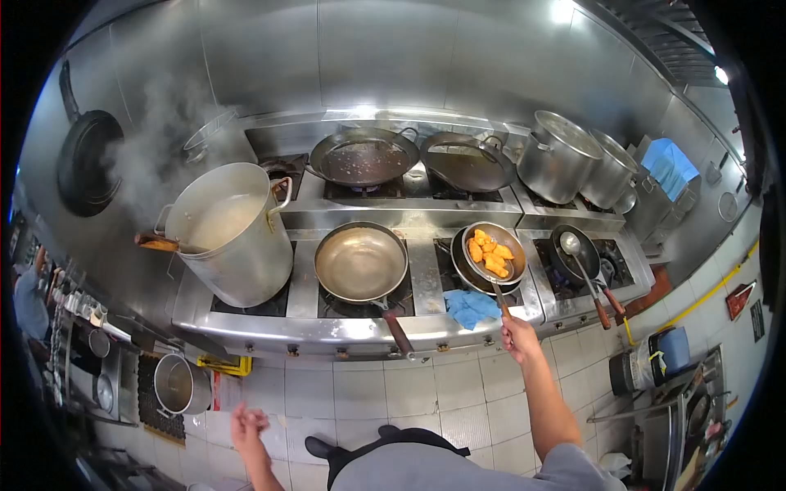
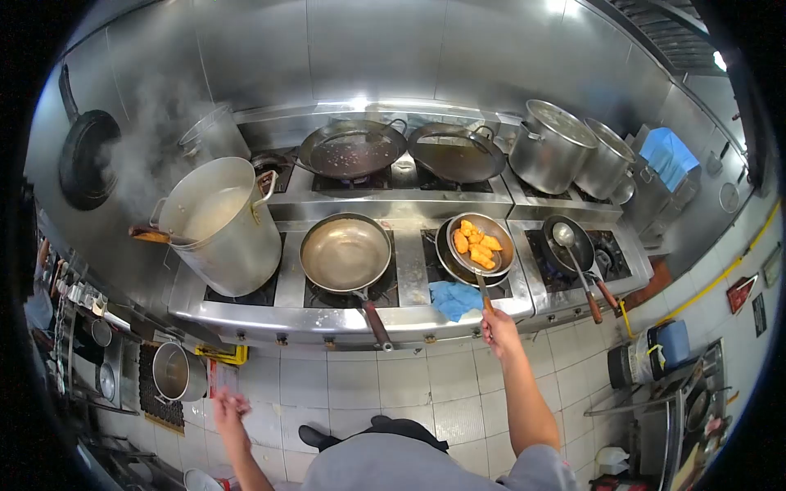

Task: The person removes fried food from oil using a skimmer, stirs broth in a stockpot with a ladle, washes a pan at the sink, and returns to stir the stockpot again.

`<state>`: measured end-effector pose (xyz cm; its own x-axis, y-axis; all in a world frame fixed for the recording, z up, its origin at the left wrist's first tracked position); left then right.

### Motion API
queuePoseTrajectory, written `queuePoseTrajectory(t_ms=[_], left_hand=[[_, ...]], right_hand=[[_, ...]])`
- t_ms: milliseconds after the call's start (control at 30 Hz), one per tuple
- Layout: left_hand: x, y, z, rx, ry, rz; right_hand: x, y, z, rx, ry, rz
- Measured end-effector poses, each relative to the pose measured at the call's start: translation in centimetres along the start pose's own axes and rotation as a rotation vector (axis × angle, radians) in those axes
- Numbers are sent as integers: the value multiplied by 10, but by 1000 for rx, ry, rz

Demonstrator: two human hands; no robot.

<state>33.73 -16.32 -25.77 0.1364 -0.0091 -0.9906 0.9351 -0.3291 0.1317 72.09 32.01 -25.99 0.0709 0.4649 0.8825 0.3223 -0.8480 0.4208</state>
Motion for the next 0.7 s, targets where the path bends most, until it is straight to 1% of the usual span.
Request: queuePoseTrajectory(t_ms=[33, 67, 100, 133, 167, 233, 267, 300, 367, 433, 500, 533, 567, 600, 633, 667, 700], left_hand=[[29, 16, 5, -10, 10, 92], [47, 32, 7, -21, 2, 98], [65, 47, 10, -53, 28, 177], [73, 57, 8, -89, 60, 250], [78, 64, 8, -107, 64, 247], [90, 83, 9, -79, 0, 267], [95, 89, 11, -44, -36, 236], [101, 96, 15, -66, -28, 239], [112, 104, 17, -40, -11, 241], [118, 116, 20, -67, -6, 251], [127, 132, 27, -85, 0, 277], [135, 140, 33, -103, 11, 290], [144, 151, 39, -97, -3, 320], [156, 161, 46, -100, -11, 350], [175, 172, 57, -93, -50, 360], [197, 184, 65, -81, -55, 328], [204, 202, 71, -81, -110, 361]], right_hand=[[-7, -1, 7, 5, 0, -9], [-12, -1, 13, 20, 23, 39], [-15, 0, 17, 39, 46, 89], [-18, 1, 20, 53, 48, 84], [-17, 3, 24, 51, 52, 112], [-15, 6, 29, 74, 73, 130], [-14, 7, 34, 63, 102, 143], [-12, 7, 40, 51, 129, 162], [-11, 8, 50, 92, 171, 166], [-9, 9, 59, 57, 205, 235], [5, 24, 63, 195, 196, 265], [8, 27, 70, 198, 239, 275], [10, 32, 77, 123, 260, 273], [17, 40, 78, 153, 335, 333], [23, 49, 75, 195, 351, 345], [33, 62, 74, 237, 409, 368], [36, 59, 82, 284, 383, 408]])
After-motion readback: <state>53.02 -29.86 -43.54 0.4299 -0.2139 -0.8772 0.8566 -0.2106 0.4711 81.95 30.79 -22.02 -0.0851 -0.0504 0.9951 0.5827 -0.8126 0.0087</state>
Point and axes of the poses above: each hand's wrist, its own y-axis away from the middle knuckle, its own z-axis out of the back of the hand, x = y × z, the point moved 4 cm from there along -y, towards the middle knuckle, and after that the axes turned 4 degrees about z, right-handed, at the moved point
